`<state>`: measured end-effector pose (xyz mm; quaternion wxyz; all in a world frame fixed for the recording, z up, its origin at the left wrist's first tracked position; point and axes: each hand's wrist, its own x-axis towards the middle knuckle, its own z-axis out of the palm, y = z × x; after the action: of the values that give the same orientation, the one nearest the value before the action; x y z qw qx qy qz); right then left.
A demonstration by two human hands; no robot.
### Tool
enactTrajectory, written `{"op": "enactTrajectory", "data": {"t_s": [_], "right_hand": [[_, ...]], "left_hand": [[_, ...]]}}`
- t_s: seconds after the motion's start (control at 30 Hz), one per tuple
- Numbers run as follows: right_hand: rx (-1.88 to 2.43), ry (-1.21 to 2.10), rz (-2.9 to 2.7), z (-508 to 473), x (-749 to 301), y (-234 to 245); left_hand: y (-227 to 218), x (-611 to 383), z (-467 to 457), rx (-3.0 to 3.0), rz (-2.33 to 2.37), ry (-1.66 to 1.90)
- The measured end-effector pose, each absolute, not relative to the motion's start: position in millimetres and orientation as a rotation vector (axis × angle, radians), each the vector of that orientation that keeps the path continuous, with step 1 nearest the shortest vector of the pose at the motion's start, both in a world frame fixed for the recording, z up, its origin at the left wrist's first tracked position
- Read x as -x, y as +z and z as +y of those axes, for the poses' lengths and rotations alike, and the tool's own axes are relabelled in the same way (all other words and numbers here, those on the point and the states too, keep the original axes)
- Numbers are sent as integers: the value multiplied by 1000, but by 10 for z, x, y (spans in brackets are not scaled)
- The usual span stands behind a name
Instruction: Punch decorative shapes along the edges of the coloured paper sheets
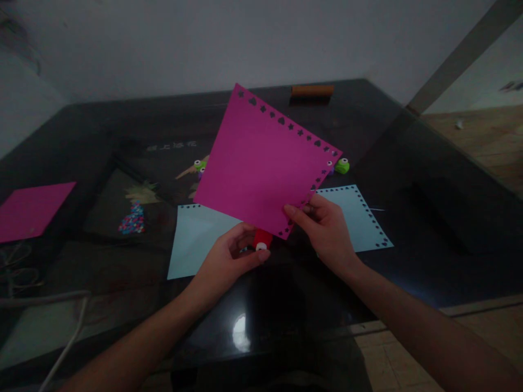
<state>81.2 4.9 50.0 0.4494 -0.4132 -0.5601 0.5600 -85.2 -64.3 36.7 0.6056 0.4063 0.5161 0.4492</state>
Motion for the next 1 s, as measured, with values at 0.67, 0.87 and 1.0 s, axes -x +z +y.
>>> {"op": "enactTrajectory", "data": {"t_s": [0.67,0.87,1.0], "right_hand": [[1032,1181,-1532,-38,-756,480],[1025,1210,-1539,-12,-752,467],[1016,1275,-1546,23,-759,457]], "left_hand": [[362,838,-628,-836,1190,1137],[347,839,-612,-862,1228,1172],[350,841,-602,-827,1219,1167]]}}
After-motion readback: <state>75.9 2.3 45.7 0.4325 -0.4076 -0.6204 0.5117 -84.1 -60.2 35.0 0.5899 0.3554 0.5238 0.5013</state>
